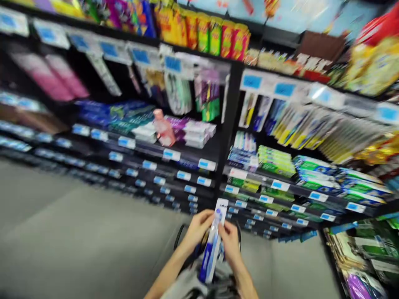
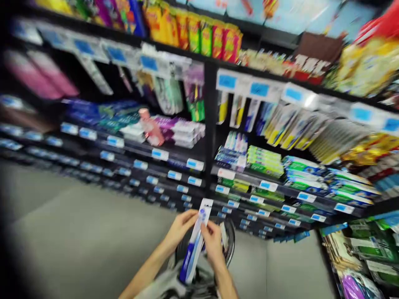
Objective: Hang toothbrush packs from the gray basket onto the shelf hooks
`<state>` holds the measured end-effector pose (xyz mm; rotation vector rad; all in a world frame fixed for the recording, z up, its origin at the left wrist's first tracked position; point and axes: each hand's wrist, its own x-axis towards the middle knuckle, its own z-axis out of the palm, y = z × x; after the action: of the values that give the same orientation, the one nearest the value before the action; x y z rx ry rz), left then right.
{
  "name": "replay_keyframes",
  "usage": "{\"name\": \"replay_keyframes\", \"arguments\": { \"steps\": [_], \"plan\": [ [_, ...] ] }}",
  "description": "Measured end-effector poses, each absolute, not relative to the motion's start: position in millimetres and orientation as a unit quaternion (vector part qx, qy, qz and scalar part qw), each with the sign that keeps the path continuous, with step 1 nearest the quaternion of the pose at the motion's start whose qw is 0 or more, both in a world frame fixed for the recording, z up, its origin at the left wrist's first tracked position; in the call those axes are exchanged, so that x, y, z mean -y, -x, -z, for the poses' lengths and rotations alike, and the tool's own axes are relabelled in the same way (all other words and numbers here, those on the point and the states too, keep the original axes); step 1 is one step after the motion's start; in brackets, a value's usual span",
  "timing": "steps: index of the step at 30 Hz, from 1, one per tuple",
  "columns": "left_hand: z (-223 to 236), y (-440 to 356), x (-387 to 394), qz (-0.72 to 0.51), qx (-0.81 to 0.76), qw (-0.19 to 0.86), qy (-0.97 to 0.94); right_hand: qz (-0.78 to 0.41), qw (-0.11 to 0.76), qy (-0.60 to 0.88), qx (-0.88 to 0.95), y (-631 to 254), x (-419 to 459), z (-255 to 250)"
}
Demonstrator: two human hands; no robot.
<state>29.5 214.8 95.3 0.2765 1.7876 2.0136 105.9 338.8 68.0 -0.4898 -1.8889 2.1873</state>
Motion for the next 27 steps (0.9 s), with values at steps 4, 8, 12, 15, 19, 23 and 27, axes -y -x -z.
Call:
{"name": "replay_keyframes", "arguments": {
  "steps": [4,8,12,15,19,23,27],
  "plan": [
    [-84.6,-14.3,-188.5,-0.729,-0.652,0.199,-0.067,-0.775,0.038,0.187,0.602,-94.7,-318.0,-51.8],
    [-74.8,-13.6,-174.6,-0.736,-0.646,0.197,-0.038,-0.795,0.008,0.191,0.576,-90.3,-310.3,-51.6],
    [-76.4,-5.3,-169.6,-0.760,-0.607,0.227,-0.037,-0.805,0.025,0.193,0.561,-81.9,-304.2,-60.0],
    [-78.2,4.7,-168.1,-0.781,-0.572,0.249,-0.024,-0.811,0.035,0.185,0.554,-79.1,-301.2,-63.9],
    [-80.5,14.2,-166.0,-0.805,-0.553,0.213,0.011,-0.806,0.049,0.173,0.565,-82.2,-294.1,-62.1],
    [-88.0,19.7,-160.3,-0.809,-0.561,0.175,0.016,-0.803,0.041,0.154,0.574,-82.1,-283.6,-55.7],
    [-91.8,15.6,-150.8,-0.771,-0.616,0.165,-0.004,-0.782,0.063,0.122,0.608,-82.2,-274.6,-51.8]
  ]
}}
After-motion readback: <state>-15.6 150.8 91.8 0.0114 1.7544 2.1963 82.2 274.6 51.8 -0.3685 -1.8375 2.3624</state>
